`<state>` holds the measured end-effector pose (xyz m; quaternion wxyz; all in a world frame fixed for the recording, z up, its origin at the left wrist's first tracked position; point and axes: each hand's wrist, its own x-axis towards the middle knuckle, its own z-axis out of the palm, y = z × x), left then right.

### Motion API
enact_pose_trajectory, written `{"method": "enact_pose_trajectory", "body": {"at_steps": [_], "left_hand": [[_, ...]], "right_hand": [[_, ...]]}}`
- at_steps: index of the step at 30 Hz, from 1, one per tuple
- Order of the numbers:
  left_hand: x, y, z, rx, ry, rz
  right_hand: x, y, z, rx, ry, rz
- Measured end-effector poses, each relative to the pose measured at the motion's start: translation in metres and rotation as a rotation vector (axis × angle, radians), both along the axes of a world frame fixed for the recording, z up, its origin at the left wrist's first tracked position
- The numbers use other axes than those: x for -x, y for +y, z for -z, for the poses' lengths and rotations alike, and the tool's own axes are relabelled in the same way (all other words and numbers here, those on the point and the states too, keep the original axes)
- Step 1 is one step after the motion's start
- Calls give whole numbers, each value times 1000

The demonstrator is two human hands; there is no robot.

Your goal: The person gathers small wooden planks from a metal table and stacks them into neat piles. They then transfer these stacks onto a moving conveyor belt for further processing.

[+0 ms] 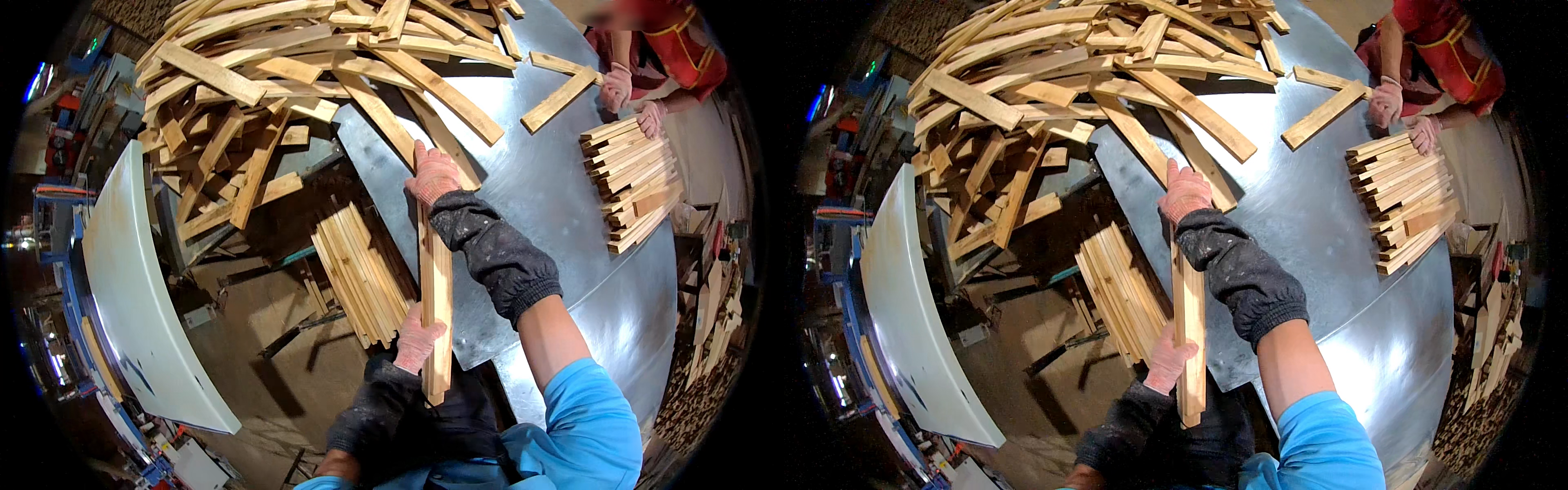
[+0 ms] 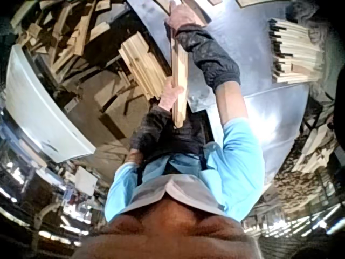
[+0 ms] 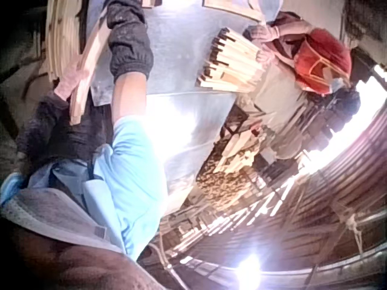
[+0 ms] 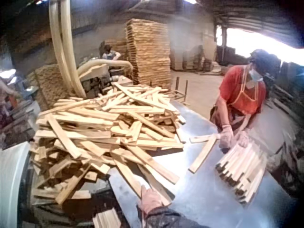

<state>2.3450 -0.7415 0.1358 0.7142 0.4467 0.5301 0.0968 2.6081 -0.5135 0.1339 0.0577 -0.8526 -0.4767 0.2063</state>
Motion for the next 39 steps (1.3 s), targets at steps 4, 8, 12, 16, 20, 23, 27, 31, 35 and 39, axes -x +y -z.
{"method": "enact_pose_trajectory", "body": {"at_steps": [4, 8, 12, 16, 20, 23, 27, 31, 35, 39], "left_hand": [[16, 12, -12, 90, -110, -13], [43, 23, -34, 292, -213, -118], [81, 28, -29, 617, -560, -419], [80, 52, -31, 674, -710, -430], [67, 63, -20, 699, -673, -490], [44, 62, -4, 536, -476, -482], [-20, 66, -27, 246, -338, -429], [-53, 70, -5, 50, -109, -373], [-75, 70, -8, -37, 123, -238], [-85, 58, 9, -158, 147, -201]], "right_hand": [[-10, 14, -8, -12, 208, 57], [-30, 34, -16, 68, 455, 141], [-14, 18, -15, -27, 176, 16], [-6, 7, 25, -152, -19, -25], [-6, -32, 23, -186, 25, -14], [-15, -88, 4, -37, 256, -35], [-20, -199, -17, -34, 865, 144], [-8, -296, 4, 56, 1202, 440], [11, -326, 0, -3, 1152, 396], [50, -336, -17, -37, 785, 199]]}}
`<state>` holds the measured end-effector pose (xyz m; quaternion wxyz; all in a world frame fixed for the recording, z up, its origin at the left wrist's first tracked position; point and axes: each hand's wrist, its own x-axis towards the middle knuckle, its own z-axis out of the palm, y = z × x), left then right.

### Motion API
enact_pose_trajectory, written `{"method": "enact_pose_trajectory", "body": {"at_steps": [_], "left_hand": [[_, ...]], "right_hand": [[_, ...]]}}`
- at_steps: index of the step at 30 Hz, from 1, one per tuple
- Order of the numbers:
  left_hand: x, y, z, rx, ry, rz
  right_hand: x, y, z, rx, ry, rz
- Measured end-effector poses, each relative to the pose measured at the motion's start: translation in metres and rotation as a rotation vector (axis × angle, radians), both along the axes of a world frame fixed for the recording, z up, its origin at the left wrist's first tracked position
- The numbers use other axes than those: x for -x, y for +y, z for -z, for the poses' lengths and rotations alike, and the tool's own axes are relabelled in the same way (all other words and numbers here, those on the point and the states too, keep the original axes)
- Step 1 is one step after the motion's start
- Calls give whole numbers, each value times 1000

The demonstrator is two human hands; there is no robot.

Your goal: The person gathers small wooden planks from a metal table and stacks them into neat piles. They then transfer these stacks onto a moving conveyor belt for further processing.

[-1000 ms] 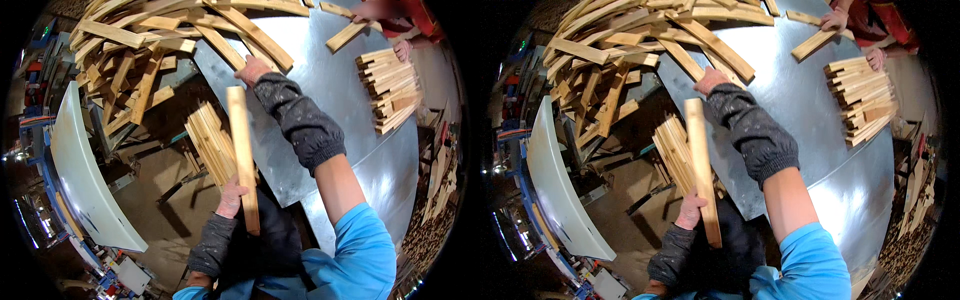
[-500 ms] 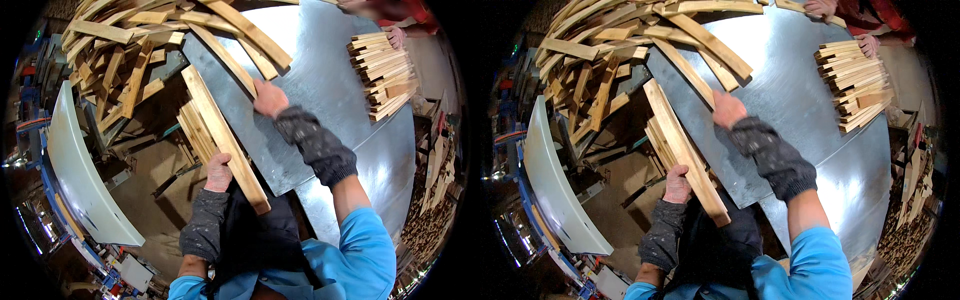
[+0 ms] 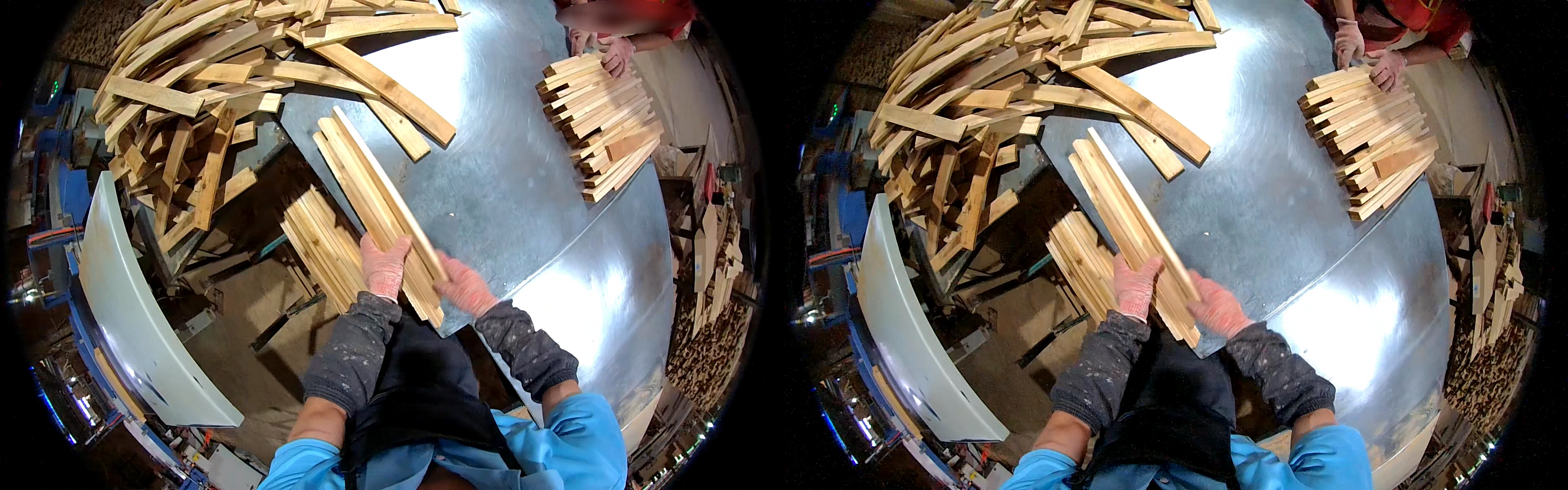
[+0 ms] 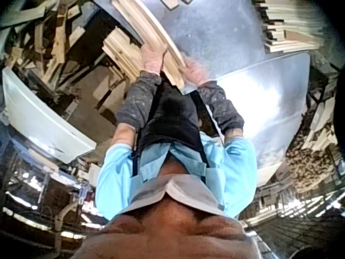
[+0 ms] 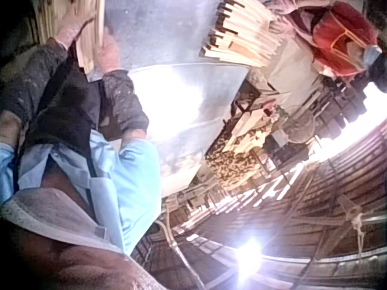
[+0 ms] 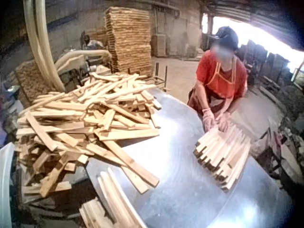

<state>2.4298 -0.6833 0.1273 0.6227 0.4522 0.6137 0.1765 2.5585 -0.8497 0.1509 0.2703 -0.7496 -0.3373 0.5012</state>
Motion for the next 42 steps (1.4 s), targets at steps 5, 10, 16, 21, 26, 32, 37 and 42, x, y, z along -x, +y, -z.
{"method": "enact_pose_trajectory", "body": {"at_steps": [5, 10, 16, 21, 26, 32, 37, 42], "left_hand": [[-23, 8, -25, -75, 341, 185], [-24, 12, -27, -74, 488, 266], [-22, 14, -28, -43, 435, 243], [-20, 14, -28, -39, 470, 279], [-18, 13, -21, -53, 462, 339], [-18, 9, -21, -127, 427, 297], [-24, 0, -33, -88, 486, 243], [-25, 1, -35, -26, 449, 230]], "right_hand": [[0, 27, -5, -9, -234, -300], [-65, 135, 23, -181, -597, -32], [-99, 245, 43, -83, -977, -75], [-106, 226, 39, -100, -797, -83], [-106, 107, -1, -71, 170, 33], [-45, -7, 20, 0, 185, 172], [12, -15, 4, 5, -428, -33], [19, -14, -11, -95, -512, -193]]}}
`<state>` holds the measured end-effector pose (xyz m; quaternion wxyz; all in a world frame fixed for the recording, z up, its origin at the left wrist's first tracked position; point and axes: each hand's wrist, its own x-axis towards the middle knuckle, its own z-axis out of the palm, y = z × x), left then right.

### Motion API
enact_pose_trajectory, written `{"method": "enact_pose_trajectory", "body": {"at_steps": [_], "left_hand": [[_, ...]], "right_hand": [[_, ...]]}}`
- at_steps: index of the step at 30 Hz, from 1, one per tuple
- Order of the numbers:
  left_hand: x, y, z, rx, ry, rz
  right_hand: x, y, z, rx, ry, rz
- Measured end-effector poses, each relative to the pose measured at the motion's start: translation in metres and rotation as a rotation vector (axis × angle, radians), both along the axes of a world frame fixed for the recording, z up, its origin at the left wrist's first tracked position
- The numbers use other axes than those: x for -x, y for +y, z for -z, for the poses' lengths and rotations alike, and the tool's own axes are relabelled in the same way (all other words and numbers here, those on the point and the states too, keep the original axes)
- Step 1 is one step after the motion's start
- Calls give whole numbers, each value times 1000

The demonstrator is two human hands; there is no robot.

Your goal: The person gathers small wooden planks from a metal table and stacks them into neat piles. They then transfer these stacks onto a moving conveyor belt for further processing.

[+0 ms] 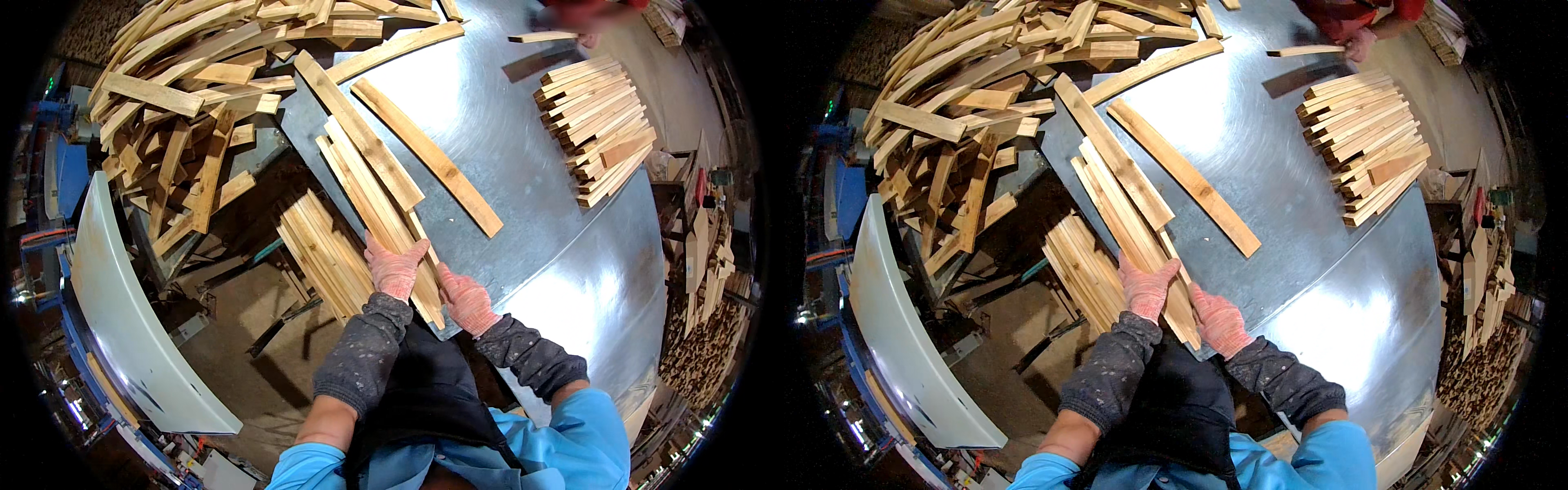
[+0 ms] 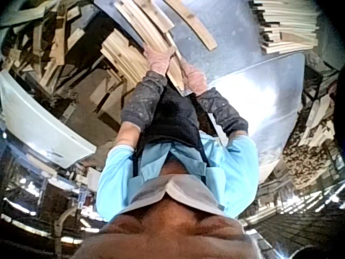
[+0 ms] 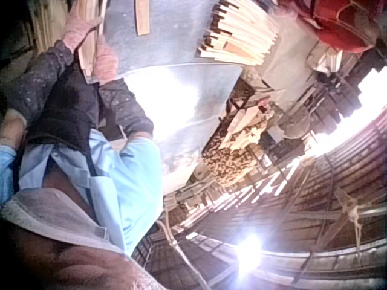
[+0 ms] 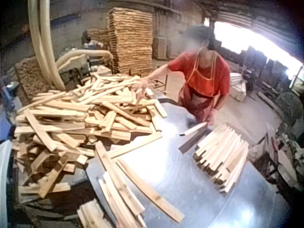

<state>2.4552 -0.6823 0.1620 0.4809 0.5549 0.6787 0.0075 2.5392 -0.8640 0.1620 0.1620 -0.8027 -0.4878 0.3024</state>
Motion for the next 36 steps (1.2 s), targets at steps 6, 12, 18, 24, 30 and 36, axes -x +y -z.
{"method": "enact_pose_trajectory", "body": {"at_steps": [6, 12, 18, 24, 30, 36], "left_hand": [[4, -2, 19, -38, 67, 64], [11, 0, 29, -34, 41, 161], [5, 7, 20, 3, 93, 170], [7, 11, 7, 23, -14, 109], [11, 5, 21, -28, -27, 119], [5, 5, 6, -42, -82, 50]], "right_hand": [[-34, 61, -69, 330, 61, -189], [-49, 201, -24, -189, -169, 91], [-71, 241, 9, -18, 119, 183], [-122, 146, 8, -30, 1189, 488], [-108, 82, 20, 52, 1106, 539], [-57, 17, 6, 224, 333, 126]]}}
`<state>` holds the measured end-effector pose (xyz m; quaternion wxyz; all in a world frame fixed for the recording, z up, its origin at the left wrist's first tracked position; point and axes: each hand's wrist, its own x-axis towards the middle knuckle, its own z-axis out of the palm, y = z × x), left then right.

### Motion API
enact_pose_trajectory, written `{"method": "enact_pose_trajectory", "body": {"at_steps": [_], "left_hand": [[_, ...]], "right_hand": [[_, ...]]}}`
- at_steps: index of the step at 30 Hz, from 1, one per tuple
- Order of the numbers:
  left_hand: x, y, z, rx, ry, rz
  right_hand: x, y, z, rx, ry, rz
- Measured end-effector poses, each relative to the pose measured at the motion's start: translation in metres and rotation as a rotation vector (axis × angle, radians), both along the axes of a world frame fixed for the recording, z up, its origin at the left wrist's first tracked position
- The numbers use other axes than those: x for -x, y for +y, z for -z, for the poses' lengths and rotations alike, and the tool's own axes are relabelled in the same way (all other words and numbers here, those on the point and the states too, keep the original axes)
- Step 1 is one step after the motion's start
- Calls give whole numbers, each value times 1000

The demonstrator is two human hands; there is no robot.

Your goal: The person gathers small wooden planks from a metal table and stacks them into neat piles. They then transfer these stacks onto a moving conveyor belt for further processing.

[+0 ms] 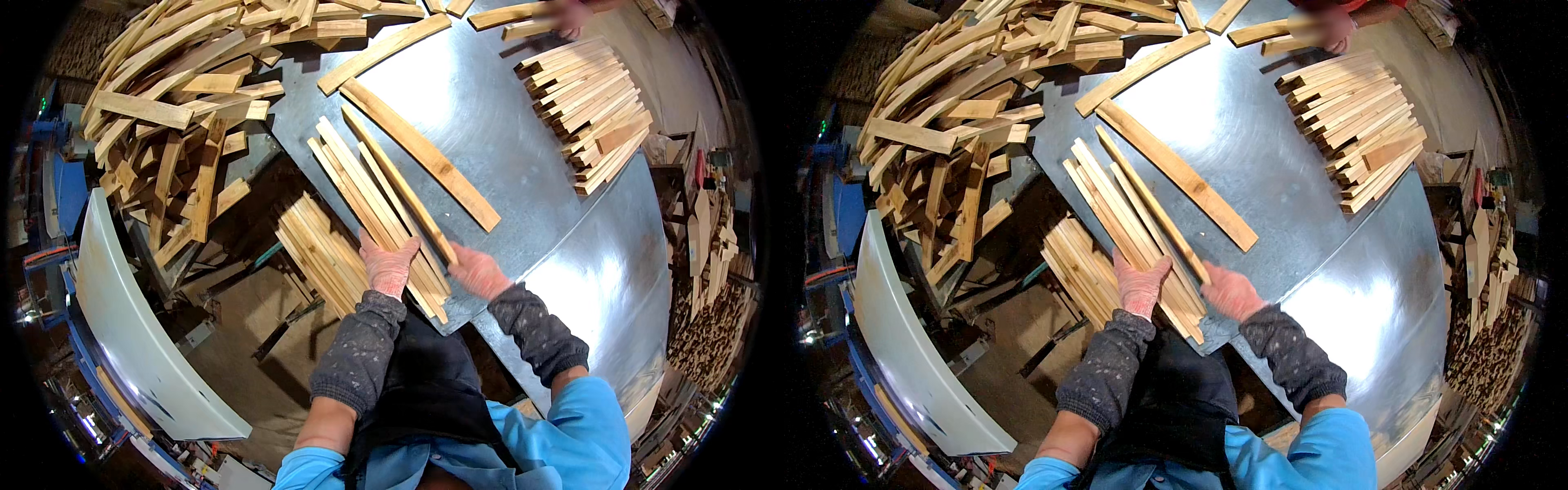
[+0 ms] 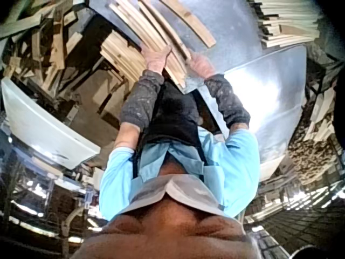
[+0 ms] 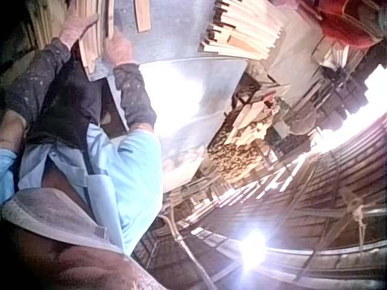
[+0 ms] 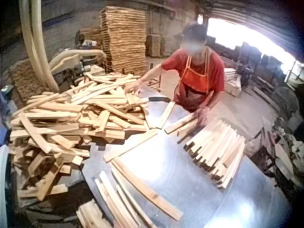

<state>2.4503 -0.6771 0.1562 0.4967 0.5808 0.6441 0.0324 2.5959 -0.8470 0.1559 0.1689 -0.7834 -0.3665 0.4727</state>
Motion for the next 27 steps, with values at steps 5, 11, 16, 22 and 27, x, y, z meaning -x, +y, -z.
{"method": "enact_pose_trajectory", "body": {"at_steps": [5, 11, 16, 22, 27], "left_hand": [[-13, -2, -12, 12, 111, 3], [-14, -2, -7, -38, 53, -24], [-9, 2, 1, -5, 74, 46], [-13, -1, -5, -41, 107, 9], [-9, 1, -3, -19, 68, 29]], "right_hand": [[12, 10, -23, 130, -159, -177], [-50, 72, 22, -186, -704, 89], [-83, 98, 19, -12, -578, -16], [-71, 61, 2, -84, 329, 150], [-49, 46, 8, -60, 176, 122]]}}
